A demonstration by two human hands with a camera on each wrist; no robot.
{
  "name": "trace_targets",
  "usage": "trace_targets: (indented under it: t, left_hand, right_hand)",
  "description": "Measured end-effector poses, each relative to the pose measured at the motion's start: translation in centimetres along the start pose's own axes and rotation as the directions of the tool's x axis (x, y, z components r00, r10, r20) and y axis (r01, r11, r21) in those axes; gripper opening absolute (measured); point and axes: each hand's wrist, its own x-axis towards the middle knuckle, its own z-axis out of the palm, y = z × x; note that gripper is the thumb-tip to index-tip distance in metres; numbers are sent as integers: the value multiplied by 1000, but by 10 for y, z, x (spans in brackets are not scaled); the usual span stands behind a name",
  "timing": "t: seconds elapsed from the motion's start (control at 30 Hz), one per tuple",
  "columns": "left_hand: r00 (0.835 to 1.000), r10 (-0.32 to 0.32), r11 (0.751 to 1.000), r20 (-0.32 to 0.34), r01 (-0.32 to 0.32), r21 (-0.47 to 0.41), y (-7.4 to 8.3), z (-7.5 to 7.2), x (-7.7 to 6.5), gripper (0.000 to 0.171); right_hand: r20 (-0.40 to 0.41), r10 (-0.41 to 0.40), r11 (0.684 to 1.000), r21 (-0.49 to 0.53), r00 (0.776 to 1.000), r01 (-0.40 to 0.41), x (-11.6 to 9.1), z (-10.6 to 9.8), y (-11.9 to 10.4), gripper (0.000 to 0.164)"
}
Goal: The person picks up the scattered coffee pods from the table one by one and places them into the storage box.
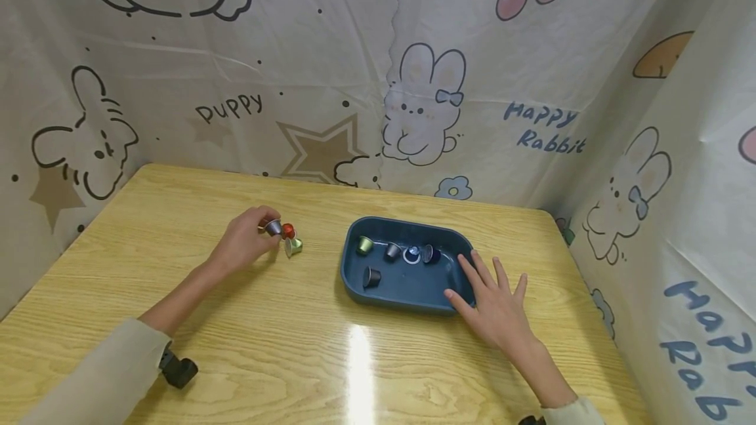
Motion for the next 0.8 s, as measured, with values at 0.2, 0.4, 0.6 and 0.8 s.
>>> trace_targets:
  t: [0.2, 0.4, 0.6, 0.8]
  left_hand:
    - [999, 47, 999, 3, -47, 18, 18, 2, 4, 40]
    - [992, 122, 993, -11, -122, 6, 36, 7, 8, 36]
    - [981, 194, 981, -27, -195, -19, 56, 12, 14, 36]
    - [968, 253, 967, -11, -253, -28, 79, 23, 21, 34]
  right_hand:
    - [-3, 1, 1000, -6, 1000, -1, 0, 0, 0, 80]
    - [2, 0, 1000, -6, 1000, 0, 0, 0, -1, 80]
    - [8, 1, 1000, -5, 1000, -1, 0, -1, -1, 80]
    - [2, 0, 1000, 1, 1000, 0, -1, 0, -1, 79]
